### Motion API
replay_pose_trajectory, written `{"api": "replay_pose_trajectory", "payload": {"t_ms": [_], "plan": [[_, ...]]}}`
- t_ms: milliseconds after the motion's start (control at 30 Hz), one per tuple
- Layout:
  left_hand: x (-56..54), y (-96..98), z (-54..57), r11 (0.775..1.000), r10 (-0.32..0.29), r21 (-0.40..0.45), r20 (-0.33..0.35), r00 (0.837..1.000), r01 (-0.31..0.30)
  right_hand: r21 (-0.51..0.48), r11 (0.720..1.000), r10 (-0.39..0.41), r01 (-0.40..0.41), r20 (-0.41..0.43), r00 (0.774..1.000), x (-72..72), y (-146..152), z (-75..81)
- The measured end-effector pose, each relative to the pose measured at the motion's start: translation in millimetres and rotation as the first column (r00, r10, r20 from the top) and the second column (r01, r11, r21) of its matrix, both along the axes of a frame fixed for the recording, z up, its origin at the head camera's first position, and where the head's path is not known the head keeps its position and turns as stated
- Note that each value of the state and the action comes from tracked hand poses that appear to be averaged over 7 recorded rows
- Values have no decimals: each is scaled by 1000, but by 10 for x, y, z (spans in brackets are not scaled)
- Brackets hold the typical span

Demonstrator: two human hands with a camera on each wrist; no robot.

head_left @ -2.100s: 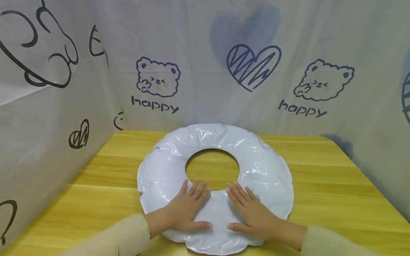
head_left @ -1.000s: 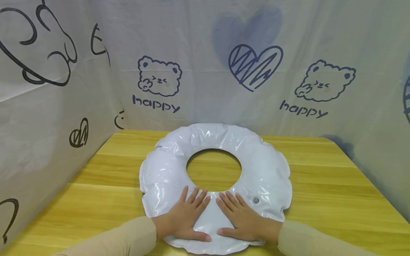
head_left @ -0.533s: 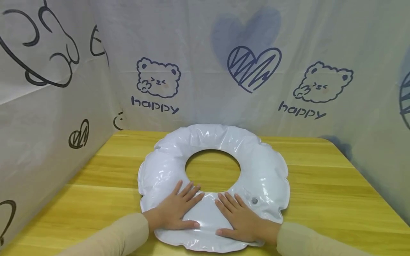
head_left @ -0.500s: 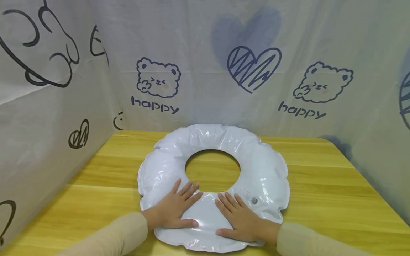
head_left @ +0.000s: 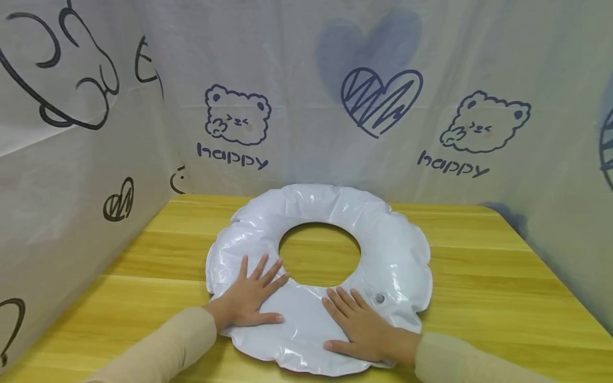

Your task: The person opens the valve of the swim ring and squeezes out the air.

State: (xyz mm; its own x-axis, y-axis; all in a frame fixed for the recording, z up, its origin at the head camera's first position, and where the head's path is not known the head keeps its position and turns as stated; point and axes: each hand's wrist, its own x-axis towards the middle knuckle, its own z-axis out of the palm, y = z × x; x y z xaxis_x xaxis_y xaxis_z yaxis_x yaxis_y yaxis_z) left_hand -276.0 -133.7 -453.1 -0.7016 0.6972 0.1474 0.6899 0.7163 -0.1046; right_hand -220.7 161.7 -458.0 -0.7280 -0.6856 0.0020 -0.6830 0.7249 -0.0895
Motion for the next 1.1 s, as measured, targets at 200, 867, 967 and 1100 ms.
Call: {"api": "replay_pose_trajectory", "payload": {"t_ms": [200, 867, 967, 1100], "plan": [[4, 30, 46, 999, 27, -22, 82, 996, -26, -11, 1000, 11, -11, -40, 999, 8, 0, 22], [-187, -50, 43, 999, 37, 21, 75, 996, -39, -28, 1000, -4, 6, 61, 998, 48, -61, 73], [-204, -53, 63, 1000, 23, 10, 4, 1000, -23, -29, 1000, 3, -2, 55, 999, 51, -53, 64], [-223, -48, 103, 1000, 2, 4, -37, 999, -2, -42, 999, 26, -25, 23, 999, 36, -15, 32]]}}
